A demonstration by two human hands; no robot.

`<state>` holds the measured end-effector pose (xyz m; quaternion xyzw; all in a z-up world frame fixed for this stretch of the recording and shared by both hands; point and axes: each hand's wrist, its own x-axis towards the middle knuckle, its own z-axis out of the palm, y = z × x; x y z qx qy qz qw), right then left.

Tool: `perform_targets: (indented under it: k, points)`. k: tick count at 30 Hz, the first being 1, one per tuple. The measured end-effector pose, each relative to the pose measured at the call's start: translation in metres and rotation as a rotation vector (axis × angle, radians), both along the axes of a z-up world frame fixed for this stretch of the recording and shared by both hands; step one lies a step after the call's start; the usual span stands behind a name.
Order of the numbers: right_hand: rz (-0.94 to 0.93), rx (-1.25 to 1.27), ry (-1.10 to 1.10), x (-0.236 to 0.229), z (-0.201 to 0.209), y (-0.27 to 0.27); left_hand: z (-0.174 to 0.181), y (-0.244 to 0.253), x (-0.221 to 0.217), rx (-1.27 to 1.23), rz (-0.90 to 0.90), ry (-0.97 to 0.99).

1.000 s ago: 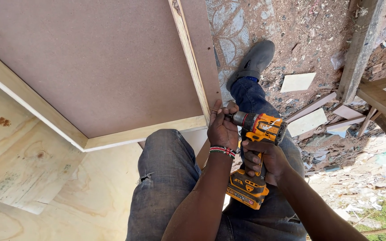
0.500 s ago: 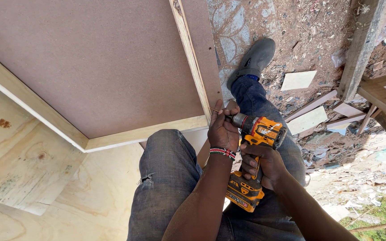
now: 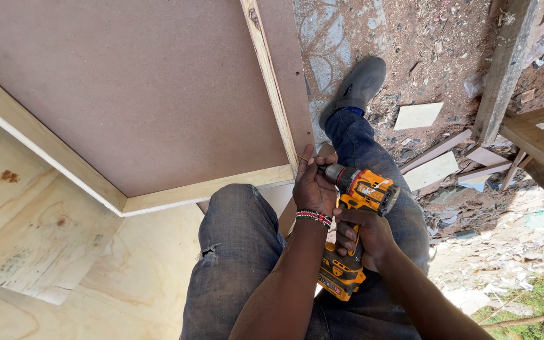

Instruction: Attaching a wooden frame to a structure using a power drill and screws

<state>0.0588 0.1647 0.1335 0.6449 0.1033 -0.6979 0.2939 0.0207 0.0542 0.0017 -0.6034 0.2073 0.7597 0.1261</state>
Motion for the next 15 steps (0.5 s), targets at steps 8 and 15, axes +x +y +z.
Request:
perform_targets:
  k: [8,15]
  points:
    - [0.102,0.016,-0.094,-0.009,-0.003,-0.001,0.003,0.002,-0.004,-0.005,-0.026,-0.018]
    - [0.122,-0.011,-0.099,-0.015,-0.006,0.005,0.001,0.003,-0.002,-0.027,-0.028,-0.015]
